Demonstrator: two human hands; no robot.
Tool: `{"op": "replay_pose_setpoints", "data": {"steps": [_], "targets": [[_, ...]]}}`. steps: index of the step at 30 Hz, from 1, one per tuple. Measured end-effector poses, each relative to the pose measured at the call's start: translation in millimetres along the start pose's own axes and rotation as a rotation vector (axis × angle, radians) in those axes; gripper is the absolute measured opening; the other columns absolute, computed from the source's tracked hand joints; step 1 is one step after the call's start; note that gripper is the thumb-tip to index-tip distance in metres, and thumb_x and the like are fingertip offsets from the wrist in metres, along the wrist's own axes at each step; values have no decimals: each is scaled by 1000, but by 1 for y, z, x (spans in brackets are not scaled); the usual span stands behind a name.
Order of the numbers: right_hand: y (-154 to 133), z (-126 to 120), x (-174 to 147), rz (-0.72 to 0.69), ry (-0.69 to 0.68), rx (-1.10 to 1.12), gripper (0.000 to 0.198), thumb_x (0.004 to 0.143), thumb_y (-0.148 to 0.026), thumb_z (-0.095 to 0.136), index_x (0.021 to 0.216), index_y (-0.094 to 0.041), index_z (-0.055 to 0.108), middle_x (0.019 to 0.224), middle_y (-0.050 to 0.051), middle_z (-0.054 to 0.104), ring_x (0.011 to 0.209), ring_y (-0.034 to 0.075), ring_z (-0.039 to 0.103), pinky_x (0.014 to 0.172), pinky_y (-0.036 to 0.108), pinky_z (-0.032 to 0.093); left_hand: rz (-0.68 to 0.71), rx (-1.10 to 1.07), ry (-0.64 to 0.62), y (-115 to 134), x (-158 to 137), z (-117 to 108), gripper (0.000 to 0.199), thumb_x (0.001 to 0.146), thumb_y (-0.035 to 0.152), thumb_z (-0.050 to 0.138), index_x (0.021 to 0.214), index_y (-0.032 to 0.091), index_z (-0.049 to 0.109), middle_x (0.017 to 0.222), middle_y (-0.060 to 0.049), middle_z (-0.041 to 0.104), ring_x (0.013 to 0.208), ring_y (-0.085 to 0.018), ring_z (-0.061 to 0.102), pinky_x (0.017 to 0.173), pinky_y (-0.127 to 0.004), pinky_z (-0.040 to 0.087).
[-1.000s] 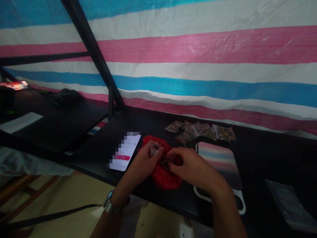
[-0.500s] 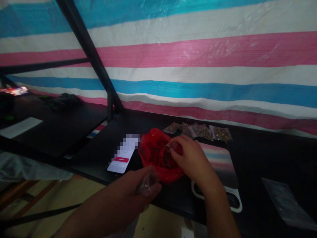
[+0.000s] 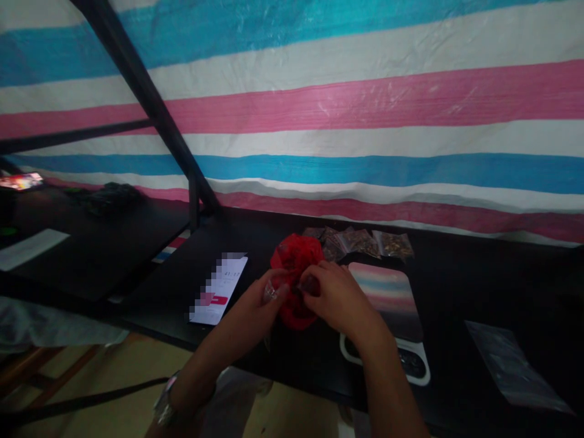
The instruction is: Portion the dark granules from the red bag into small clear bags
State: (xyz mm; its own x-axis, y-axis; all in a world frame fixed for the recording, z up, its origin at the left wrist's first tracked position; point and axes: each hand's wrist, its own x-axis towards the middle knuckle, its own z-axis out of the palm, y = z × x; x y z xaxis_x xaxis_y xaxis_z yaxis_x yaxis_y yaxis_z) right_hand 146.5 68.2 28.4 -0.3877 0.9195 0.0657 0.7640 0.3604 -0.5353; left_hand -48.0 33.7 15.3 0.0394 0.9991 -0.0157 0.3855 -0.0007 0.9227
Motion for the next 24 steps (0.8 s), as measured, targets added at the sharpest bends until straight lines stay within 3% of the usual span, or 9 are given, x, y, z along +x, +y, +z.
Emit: {"op": "replay_pose_setpoints", "data": {"steps": [4, 6, 11, 15, 20, 24], "targets": [[-3, 2, 3, 89, 105, -30, 18, 90, -15, 70, 105, -22, 78, 108, 8, 75, 99, 26, 68, 90, 39, 45, -38, 134, -105, -2, 3, 6, 22, 99, 32, 53, 102, 19, 70, 105, -11, 69, 96, -26, 67, 88, -38, 50], [-5, 5, 6, 105, 127, -26, 18, 91, -16, 70, 106, -23, 77, 109, 7, 75, 97, 25, 68, 87, 38, 44, -48, 148, -99, -5, 3, 6, 22, 100, 30, 49, 97, 19, 68, 103, -10, 69, 94, -25, 67, 85, -37, 49], [-8, 10, 7, 114, 50, -71, 17, 92, -16, 71, 107, -22, 77, 104, 7, 75, 96, 25, 68, 85, 37, 43, -72, 143, 41, -4, 1, -7, 21, 93, 27, 51, 96, 19, 71, 97, -8, 72, 87, -24, 65, 80, -35, 48], [-14, 8, 5, 150, 95, -133, 17, 90, -16, 72, 105, -22, 77, 104, 8, 74, 98, 28, 68, 87, 40, 43, -85, 109, 132, 2, -5, -25, 23, 92, 33, 54, 97, 20, 73, 90, -7, 72, 84, -25, 65, 77, -37, 49], [-21, 14, 4, 54, 80, 39, 18, 90, -16, 72, 105, -26, 76, 110, 4, 75, 105, 25, 68, 94, 39, 44, 89, 147, 106, -2, -9, -37, 16, 88, 22, 59, 94, 22, 74, 100, -7, 71, 93, -25, 66, 87, -39, 52], [-23, 20, 4, 94, 5, -55, 19, 91, -17, 70, 108, -22, 76, 112, 8, 76, 106, 28, 69, 96, 43, 44, 193, 232, 99, -12, -6, -38, 27, 86, 8, 56, 98, 23, 75, 105, -6, 69, 99, -24, 66, 89, -37, 51]]}}
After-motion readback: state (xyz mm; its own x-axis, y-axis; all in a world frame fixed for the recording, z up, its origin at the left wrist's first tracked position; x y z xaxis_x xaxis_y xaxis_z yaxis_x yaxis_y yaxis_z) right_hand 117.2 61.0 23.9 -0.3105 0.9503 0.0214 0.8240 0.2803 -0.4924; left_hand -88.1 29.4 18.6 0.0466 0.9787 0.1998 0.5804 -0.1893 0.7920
